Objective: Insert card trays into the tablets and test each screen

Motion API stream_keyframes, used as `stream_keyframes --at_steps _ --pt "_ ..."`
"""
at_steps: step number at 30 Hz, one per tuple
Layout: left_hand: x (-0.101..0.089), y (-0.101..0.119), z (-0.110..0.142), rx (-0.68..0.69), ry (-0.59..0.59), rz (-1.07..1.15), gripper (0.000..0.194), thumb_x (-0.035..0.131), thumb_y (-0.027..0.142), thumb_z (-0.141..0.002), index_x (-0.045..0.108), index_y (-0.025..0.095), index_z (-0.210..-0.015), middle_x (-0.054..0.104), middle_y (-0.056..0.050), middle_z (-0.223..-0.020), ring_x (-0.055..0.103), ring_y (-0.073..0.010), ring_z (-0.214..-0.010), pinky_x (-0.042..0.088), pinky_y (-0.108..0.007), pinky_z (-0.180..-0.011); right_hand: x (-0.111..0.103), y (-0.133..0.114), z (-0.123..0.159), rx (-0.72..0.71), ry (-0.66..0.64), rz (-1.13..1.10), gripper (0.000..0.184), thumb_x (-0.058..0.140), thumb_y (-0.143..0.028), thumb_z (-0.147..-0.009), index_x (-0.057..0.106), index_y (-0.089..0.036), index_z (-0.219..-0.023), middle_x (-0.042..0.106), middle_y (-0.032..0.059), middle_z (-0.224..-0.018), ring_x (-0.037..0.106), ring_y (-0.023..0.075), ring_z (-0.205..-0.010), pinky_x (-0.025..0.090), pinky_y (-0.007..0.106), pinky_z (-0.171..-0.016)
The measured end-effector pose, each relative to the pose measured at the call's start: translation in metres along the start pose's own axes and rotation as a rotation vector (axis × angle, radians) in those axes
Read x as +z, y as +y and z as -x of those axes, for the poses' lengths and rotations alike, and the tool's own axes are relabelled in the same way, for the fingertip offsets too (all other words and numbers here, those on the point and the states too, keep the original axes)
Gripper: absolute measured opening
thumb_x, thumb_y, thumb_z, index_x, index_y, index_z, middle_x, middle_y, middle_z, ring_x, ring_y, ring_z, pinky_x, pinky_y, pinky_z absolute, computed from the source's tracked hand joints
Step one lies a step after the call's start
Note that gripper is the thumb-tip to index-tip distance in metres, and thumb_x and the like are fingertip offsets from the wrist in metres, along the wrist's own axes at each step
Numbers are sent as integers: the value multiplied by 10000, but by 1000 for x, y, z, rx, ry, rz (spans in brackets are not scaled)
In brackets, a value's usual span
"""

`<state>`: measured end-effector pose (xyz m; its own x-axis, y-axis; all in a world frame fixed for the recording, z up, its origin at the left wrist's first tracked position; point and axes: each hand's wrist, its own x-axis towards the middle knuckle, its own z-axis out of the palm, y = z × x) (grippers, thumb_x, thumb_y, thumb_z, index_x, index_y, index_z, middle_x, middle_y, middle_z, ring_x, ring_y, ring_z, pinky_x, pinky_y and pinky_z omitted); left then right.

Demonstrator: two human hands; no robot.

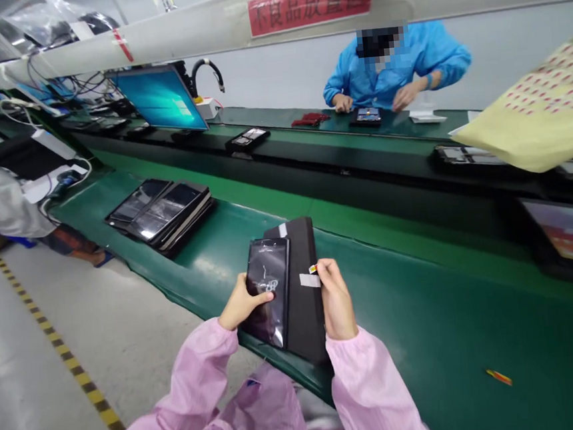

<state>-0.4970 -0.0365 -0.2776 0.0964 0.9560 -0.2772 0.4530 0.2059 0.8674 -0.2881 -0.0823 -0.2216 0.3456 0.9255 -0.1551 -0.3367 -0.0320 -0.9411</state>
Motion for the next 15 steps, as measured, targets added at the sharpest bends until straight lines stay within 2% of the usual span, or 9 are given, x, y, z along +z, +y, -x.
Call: stream_keyframes --at_steps 4,7,9,11,15 --pt "43 29 -9 39 -109 74 738 848 505 -554 455 171 -1081 644 -162 -1171 644 -258 -1080 500 -343 -920 -2 -43 18 -154 -34 179 246 615 -487 -849 569 -245 -849 539 -8 -844 506 142 -796 420 243 -740" --pt "52 34 -18 25 -134 23 610 822 440 -617 500 165 -1056 678 -142 -1107 666 -243 -1018 507 -324 -893 14 -51 9 -165 -174 260 292 620 -532 -834 592 -245 -877 611 3 -1009 555 161 -965 431 273 -887" --pt "37 26 -19 -17 -70 -19 595 819 419 -621 501 159 -1052 683 -152 -1095 667 -261 -1014 503 -342 -897 22 -44 -4 -111 -258 285 350 613 -581 -814 587 -235 -866 635 12 -1061 570 173 -1014 439 310 -934" --pt "5 14 -18 -84 32 -80 652 823 442 -606 481 150 -1078 670 -186 -1122 656 -302 -1049 490 -384 -920 18 -31 -14 -63 -268 300 398 601 -623 -798 580 -228 -841 655 27 -1067 588 184 -1007 457 342 -931" --pt "-71 0 -8 -261 283 -252 827 793 557 -601 413 122 -1193 606 -268 -1221 595 -405 -1158 458 -472 -952 -25 -1 -14 -22 -152 357 483 656 -695 -698 587 -222 -766 670 73 -1106 595 231 -1033 441 396 -969"
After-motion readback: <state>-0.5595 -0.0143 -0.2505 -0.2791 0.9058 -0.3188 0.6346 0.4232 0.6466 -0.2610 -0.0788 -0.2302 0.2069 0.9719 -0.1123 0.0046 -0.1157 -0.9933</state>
